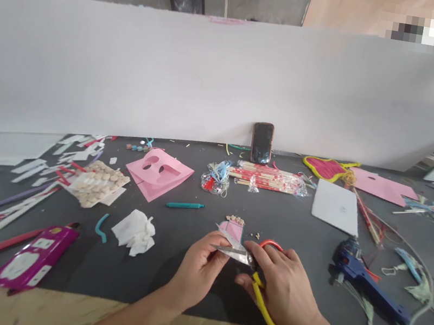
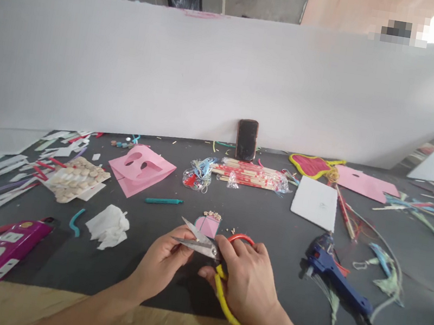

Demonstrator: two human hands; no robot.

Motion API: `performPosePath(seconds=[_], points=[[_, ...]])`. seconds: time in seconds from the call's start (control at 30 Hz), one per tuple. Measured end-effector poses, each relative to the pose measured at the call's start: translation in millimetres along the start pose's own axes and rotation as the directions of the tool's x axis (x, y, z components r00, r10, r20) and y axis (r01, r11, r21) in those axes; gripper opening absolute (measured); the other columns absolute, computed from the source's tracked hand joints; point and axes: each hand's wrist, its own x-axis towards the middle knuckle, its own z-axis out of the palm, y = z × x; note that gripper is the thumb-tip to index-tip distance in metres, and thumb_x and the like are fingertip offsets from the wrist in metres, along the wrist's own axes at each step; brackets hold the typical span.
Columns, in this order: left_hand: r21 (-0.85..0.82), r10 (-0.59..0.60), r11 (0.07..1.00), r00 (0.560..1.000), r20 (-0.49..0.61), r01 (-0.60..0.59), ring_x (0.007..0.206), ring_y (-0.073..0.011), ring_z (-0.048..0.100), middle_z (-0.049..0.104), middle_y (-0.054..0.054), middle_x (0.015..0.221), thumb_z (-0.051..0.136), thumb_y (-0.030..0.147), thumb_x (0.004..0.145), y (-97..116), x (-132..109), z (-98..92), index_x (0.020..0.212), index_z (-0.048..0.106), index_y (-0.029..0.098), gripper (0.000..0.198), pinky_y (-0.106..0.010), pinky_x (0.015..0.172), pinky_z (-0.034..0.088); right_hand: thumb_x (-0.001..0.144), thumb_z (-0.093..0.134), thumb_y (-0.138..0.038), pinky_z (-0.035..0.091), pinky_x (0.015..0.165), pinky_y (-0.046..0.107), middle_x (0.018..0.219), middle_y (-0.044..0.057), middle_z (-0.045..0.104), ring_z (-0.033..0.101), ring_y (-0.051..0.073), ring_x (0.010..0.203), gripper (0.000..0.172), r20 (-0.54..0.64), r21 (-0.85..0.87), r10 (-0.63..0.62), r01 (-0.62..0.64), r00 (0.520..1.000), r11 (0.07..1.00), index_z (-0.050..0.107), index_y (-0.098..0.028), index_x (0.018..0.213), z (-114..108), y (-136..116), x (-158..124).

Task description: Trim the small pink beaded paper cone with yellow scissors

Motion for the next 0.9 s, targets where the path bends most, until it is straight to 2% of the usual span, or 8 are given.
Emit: performPosePath(seconds=[0.1, 0.37, 0.53, 0.63, 0.73, 0.9], points=[[-0.011, -0.019, 1.0, 1.0, 0.013, 0.019, 0.071, -0.0132, 0.052, 0.054, -0.003, 0.076, 0.047, 0.029, 0.09, 0, 1, 0.6, 0.07, 0.054, 0.015, 0.025, -0.023, 0.062, 0.04, 0.089, 0.045, -0.051, 0.029, 0.067, 0.033, 0.084, 0.006, 0.066, 0.06, 0.022, 0.074, 0.04, -0.011, -0.028, -0.009, 0.009, 1.0, 1.0, 0.053, -0.021, 0.114, 4, 0, -1], [-0.042, -0.049, 0.998, 0.999, 0.011, 0.049, 0.078, -0.0158, 0.055, 0.057, -0.005, 0.081, 0.048, 0.03, 0.089, -1, 0, 2.2, 0.07, 0.054, 0.015, 0.025, -0.023, 0.063, 0.042, 0.092, 0.04, -0.049, 0.03, 0.064, 0.032, 0.072, 0.001, 0.065, 0.059, 0.019, 0.063, 0.035, -0.03, -0.058, -0.026, 0.024, 0.999, 0.998, 0.055, -0.021, 0.106, 10, 1, -4], [-0.048, -0.055, 0.997, 0.998, 0.029, 0.057, 0.077, -0.0152, 0.054, 0.057, -0.005, 0.081, 0.046, 0.031, 0.091, -2, -2, 3.3, 0.071, 0.054, 0.015, 0.026, -0.022, 0.061, 0.041, 0.093, 0.039, -0.047, 0.031, 0.062, 0.031, 0.066, 0.0, 0.064, 0.059, 0.018, 0.058, 0.033, -0.044, -0.07, -0.022, 0.019, 0.999, 0.997, 0.057, -0.02, 0.1, 8, 0, -6], [-0.047, -0.06, 0.997, 0.998, 0.023, 0.061, 0.073, -0.0138, 0.052, 0.055, -0.004, 0.081, 0.046, 0.032, 0.091, -1, -1, 3.2, 0.072, 0.054, 0.015, 0.026, -0.021, 0.058, 0.04, 0.093, 0.04, -0.046, 0.031, 0.061, 0.031, 0.067, 0.001, 0.065, 0.059, 0.018, 0.058, 0.032, -0.01, -0.063, -0.013, 0.012, 1.0, 0.998, 0.057, -0.02, 0.1, 4, -1, -5], [-0.079, -0.079, 0.994, 0.997, 0.025, 0.081, 0.064, -0.0112, 0.047, 0.051, -0.002, 0.076, 0.047, 0.034, 0.09, 1, 0, 2.5, 0.075, 0.054, 0.015, 0.026, -0.02, 0.054, 0.037, 0.092, 0.04, -0.048, 0.032, 0.062, 0.031, 0.071, 0.002, 0.066, 0.06, 0.019, 0.063, 0.034, 0.01, -0.043, -0.004, 0.005, 1.0, 0.999, 0.056, -0.02, 0.103, 1, -2, -2], [-0.055, -0.088, 0.995, 0.996, 0.006, 0.089, 0.058, -0.0093, 0.041, 0.045, 0.001, 0.068, 0.049, 0.034, 0.089, 3, 0, -0.4, 0.075, 0.053, 0.016, 0.024, -0.02, 0.054, 0.035, 0.083, 0.047, -0.061, 0.032, 0.066, 0.033, 0.081, 0.005, 0.066, 0.061, 0.022, 0.072, 0.05, -0.012, -0.015, -0.015, 0.014, 1.0, 1.0, 0.054, -0.02, 0.112, -4, -1, 1]])
